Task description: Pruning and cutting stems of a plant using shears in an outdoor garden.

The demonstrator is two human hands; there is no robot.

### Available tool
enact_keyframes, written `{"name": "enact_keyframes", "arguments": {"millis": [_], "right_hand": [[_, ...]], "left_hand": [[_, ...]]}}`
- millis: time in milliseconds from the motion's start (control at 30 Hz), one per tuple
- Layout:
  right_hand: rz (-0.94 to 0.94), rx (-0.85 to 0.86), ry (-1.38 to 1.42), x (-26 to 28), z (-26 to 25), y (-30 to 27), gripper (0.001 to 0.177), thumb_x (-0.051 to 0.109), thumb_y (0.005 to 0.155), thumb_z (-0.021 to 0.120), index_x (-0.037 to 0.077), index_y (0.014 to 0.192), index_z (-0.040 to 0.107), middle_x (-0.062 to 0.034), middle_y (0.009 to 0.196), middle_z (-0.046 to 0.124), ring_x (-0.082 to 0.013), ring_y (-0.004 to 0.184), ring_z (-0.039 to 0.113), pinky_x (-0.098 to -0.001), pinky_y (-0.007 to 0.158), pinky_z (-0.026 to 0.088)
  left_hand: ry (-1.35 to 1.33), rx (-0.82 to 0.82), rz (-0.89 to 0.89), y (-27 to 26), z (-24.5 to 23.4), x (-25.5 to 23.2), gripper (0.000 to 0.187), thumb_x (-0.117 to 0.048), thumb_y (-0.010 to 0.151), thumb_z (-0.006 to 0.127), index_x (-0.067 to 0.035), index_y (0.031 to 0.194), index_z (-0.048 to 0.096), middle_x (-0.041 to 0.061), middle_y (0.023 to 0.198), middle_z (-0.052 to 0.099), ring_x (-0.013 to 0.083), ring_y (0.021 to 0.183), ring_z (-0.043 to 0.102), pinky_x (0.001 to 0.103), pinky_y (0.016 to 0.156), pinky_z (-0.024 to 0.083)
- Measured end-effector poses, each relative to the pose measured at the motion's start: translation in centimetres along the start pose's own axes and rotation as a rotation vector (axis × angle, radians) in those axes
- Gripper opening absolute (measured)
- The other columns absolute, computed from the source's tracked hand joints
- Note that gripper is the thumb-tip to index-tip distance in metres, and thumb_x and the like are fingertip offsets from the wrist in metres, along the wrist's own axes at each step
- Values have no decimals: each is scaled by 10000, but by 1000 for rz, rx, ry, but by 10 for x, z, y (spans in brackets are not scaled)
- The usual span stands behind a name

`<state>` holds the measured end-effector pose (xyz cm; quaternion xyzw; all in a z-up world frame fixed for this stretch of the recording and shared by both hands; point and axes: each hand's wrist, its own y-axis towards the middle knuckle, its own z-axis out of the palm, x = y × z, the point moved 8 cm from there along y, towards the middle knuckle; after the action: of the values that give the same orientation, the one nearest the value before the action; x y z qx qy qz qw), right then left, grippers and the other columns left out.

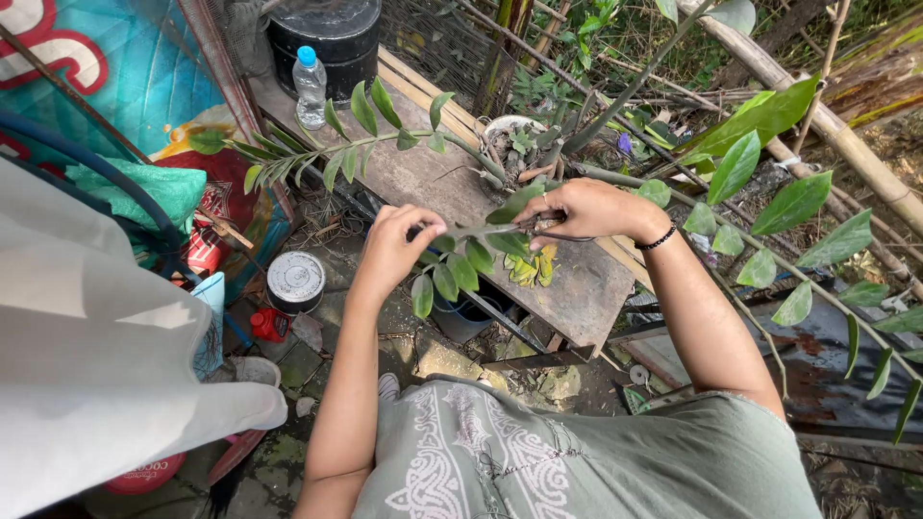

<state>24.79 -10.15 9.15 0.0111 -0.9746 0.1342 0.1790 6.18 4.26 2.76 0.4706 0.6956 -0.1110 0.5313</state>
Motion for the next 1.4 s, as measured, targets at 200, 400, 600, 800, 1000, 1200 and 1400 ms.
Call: {"name": "enact_keyframes", "arguments": {"millis": [200, 400, 600, 800, 1000, 1200, 1400], "right_hand": [[317, -284, 342, -29, 7, -32, 468, 326, 881, 828, 125, 1292, 730, -83, 712, 613, -125, 663, 501, -313, 593, 431], [421, -665, 891, -32, 50, -75, 483, 123, 874, 770, 43, 1326, 622, 73, 745, 668, -36, 603, 591, -206, 538, 435], [402, -979, 806, -74, 115, -120, 492, 49, 911, 819, 25, 1370, 645, 39, 732, 530, -37, 673, 575, -218, 616, 489], [727, -1118, 604, -99, 158, -156, 483, 110, 856, 844, 79, 1307, 673, -14, 783, 724, -39, 679, 638, -228, 620, 520], [860, -1026, 532, -154, 193, -165, 491, 238, 853, 838, 148, 1307, 674, -51, 792, 761, -54, 676, 699, -269, 625, 544], [831, -984, 531, -195, 206, -168, 495, 285, 844, 842, 146, 1288, 674, -55, 850, 773, -75, 712, 735, -281, 652, 562], [793, -933, 598, -214, 217, -168, 504, 273, 849, 842, 134, 1306, 680, -56, 832, 781, -98, 717, 728, -286, 670, 566]], "left_hand": [[-57, -139, -113, 3, -4, 1, 163, -219, 916, 745, -85, 1010, 751, 44, 959, 729, 229, 860, 599, 341, 814, 512], [-167, 39, -10, 6, 71, -26, 145, -226, 949, 722, -100, 1017, 742, 47, 975, 736, 190, 885, 615, 329, 800, 518], [-341, 295, -80, -11, 198, -29, 189, -187, 942, 685, -57, 1079, 672, 76, 956, 725, 199, 787, 661, 341, 684, 528], [-241, 353, -110, -27, 301, 23, 142, -181, 968, 658, -66, 1051, 648, 107, 877, 746, 237, 776, 731, 368, 698, 553], [-45, 324, -260, -16, 375, 73, 160, -231, 934, 675, -94, 1016, 696, 134, 891, 765, 338, 840, 734, 457, 722, 548], [19, 246, -284, 1, 401, 82, 165, -215, 926, 670, -80, 1007, 721, 141, 917, 767, 367, 876, 729, 467, 763, 554], [-10, 154, -204, 3, 423, 93, 205, -172, 916, 648, -68, 1079, 716, 150, 1001, 760, 364, 932, 728, 448, 804, 567]]}}
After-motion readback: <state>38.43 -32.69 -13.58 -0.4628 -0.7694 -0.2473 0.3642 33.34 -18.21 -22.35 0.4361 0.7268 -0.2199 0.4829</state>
